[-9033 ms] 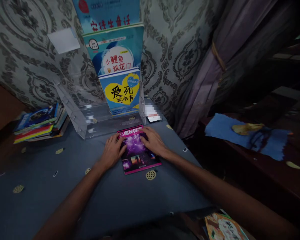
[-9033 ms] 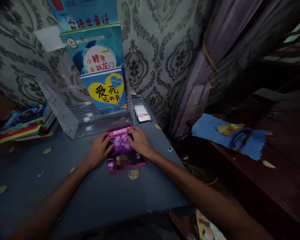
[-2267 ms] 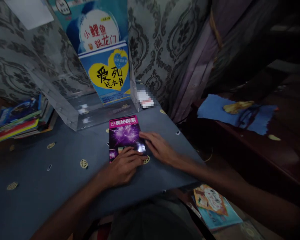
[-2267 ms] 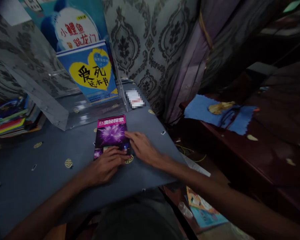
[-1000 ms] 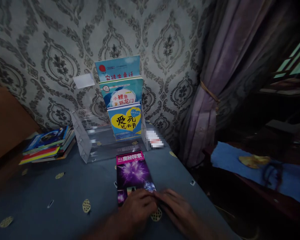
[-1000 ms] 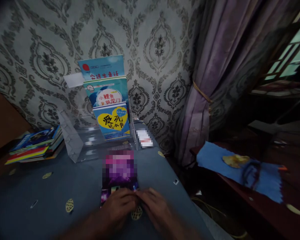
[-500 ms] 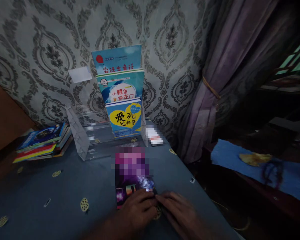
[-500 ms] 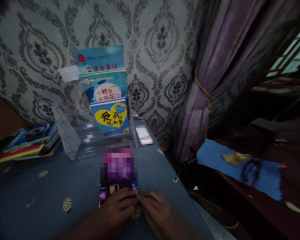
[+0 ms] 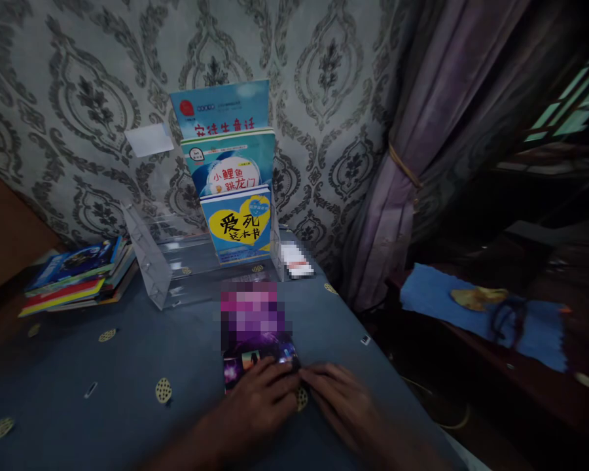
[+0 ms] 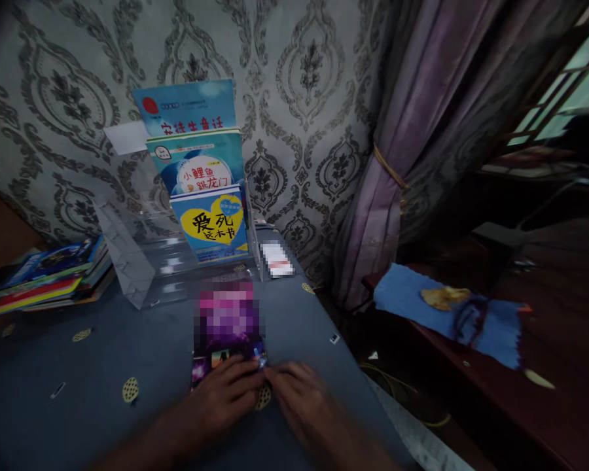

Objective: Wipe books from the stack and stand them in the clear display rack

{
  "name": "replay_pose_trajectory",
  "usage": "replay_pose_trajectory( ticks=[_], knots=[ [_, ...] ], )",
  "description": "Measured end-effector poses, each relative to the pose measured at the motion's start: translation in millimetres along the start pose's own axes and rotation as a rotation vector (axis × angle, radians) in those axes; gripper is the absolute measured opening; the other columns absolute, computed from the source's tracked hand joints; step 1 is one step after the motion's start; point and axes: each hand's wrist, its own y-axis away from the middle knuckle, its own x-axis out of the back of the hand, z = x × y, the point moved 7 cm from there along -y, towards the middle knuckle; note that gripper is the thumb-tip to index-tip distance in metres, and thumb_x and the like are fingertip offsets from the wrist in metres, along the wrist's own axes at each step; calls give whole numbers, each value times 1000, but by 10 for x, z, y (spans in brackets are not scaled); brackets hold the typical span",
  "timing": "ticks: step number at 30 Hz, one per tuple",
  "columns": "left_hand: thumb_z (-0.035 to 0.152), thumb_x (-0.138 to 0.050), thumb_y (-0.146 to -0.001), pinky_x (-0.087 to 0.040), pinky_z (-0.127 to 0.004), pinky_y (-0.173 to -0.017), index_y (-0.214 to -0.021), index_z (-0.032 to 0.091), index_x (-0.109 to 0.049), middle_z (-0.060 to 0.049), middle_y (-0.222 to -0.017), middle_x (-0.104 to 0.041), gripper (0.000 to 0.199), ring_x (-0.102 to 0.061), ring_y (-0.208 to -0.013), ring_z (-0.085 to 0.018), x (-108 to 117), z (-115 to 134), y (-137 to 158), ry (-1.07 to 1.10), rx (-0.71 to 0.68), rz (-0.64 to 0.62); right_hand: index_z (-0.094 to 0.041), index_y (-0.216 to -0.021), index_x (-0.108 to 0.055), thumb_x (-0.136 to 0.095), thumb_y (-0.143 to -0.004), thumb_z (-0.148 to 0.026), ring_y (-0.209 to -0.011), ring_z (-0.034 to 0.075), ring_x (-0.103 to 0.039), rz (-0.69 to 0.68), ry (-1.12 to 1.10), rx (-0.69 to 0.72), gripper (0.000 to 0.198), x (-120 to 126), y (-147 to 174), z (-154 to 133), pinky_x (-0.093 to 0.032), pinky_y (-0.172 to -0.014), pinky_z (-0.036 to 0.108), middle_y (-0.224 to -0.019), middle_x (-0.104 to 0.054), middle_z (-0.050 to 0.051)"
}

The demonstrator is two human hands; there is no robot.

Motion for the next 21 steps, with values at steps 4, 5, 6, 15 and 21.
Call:
replay_pose_trajectory(
  ticks=[4,5,6,15,21],
  knots=[
    [16,-49,-100,-50,-39,-106,-107,16,-64,-8,-126,-71,17,-61,-124,-20,105,16,39,-78,-20,-23,-21,-133,-57,-41,-98,-8,-92,17,-70,-17,9,19,41,18,-4,-27,-60,-79,28,-99,-73,8],
    [15,-49,-100,-51,-38,-104,-106,15,-65,-8,-125,-72,17,-62,-122,-20,139,17,55,-91,-23,-17,-21,-133,-58,-40,-99,-9,-92,17,-70,-23,5,10,40,31,-10,-31,-60,-79,28,-99,-73,8],
    [15,-48,-100,-52,-37,-103,-104,15,-65,-8,-124,-72,18,-63,-120,-20,171,17,75,-101,-25,-13,-21,-131,-59,-40,-99,-9,-93,17,-69,-28,-1,0,38,48,-18,-38,-60,-80,27,-100,-72,8],
    [14,-42,-101,-55,-31,-97,-98,15,-66,-8,-116,-75,24,-66,-112,-18,392,-30,452,-166,9,9,-22,-120,-65,-41,-100,-11,-94,16,-71,-62,-29,-56,33,88,-57,-36,-61,-81,27,-100,-73,7],
    [11,-42,-99,-54,-23,-95,-98,16,-66,-6,-112,-75,24,-65,-112,-15,446,-65,671,-224,44,62,-19,-124,-64,-40,-101,-12,-100,17,-70,-1,-4,30,33,108,-81,-99,-60,-85,27,-102,-75,8]
  ],
)
